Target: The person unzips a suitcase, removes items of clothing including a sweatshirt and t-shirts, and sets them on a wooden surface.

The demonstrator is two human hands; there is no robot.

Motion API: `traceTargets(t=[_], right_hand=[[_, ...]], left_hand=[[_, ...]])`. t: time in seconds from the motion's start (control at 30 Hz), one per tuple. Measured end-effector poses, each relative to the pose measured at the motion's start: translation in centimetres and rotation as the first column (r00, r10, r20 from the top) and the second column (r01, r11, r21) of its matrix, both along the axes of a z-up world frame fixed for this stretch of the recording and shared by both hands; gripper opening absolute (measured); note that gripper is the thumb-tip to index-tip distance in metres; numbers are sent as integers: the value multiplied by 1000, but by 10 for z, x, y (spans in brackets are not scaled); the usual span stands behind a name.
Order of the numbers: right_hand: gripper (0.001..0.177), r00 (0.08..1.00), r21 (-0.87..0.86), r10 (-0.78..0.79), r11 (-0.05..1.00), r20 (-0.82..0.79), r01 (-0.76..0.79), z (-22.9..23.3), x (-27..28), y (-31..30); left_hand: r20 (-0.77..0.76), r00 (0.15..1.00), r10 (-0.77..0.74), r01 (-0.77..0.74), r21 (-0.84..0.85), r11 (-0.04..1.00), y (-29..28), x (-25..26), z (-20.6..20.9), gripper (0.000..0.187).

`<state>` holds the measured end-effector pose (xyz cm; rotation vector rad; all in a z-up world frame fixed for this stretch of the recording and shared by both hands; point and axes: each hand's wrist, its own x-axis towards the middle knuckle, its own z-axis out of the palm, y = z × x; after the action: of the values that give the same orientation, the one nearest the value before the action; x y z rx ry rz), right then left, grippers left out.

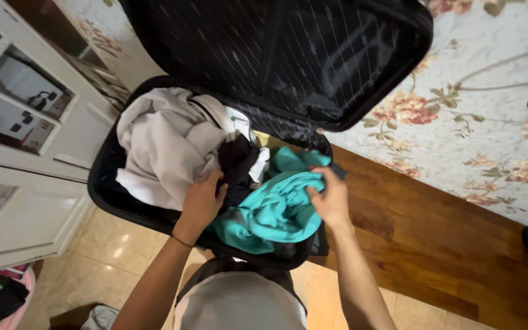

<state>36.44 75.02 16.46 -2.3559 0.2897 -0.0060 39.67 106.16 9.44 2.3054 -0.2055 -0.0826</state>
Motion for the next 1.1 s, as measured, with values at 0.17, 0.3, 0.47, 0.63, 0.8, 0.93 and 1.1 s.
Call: traceTargets(t=[0.17, 0.3, 0.47, 0.63, 0.8, 0.93, 1.1], right_hand=[[48, 928, -255, 312, 932, 203, -257, -11, 7, 14], [58, 900, -95, 425, 897, -94, -433, -13, 2, 47], [65, 944, -137, 330, 937, 33, -322, -4, 0, 54], [90, 948, -258, 303, 928, 101, -269, 1, -4, 67], [103, 948, -368, 179, 890, -264, -270, -6, -3, 70], [60, 950, -352, 212, 892, -228, -283, -22, -16, 70], [38, 962, -340, 212, 904, -173, -260, -25, -22, 75]], left_hand=[[38, 998, 56, -47, -225, 973, 19, -8, 22, 53], [414, 908, 60, 51, -253, 966, 21, -11, 26, 80], [209, 969, -129, 148, -78, 986, 20, -19, 9, 36], [229, 890, -395, 430, -132, 893, 13, -35, 26, 28], [195, 894, -404, 440, -214, 872, 19, -35, 30, 36], [220, 934, -280, 312, -126, 942, 34, -32, 28, 44], [247, 912, -329, 370, -147, 917, 45, -20, 43, 48]])
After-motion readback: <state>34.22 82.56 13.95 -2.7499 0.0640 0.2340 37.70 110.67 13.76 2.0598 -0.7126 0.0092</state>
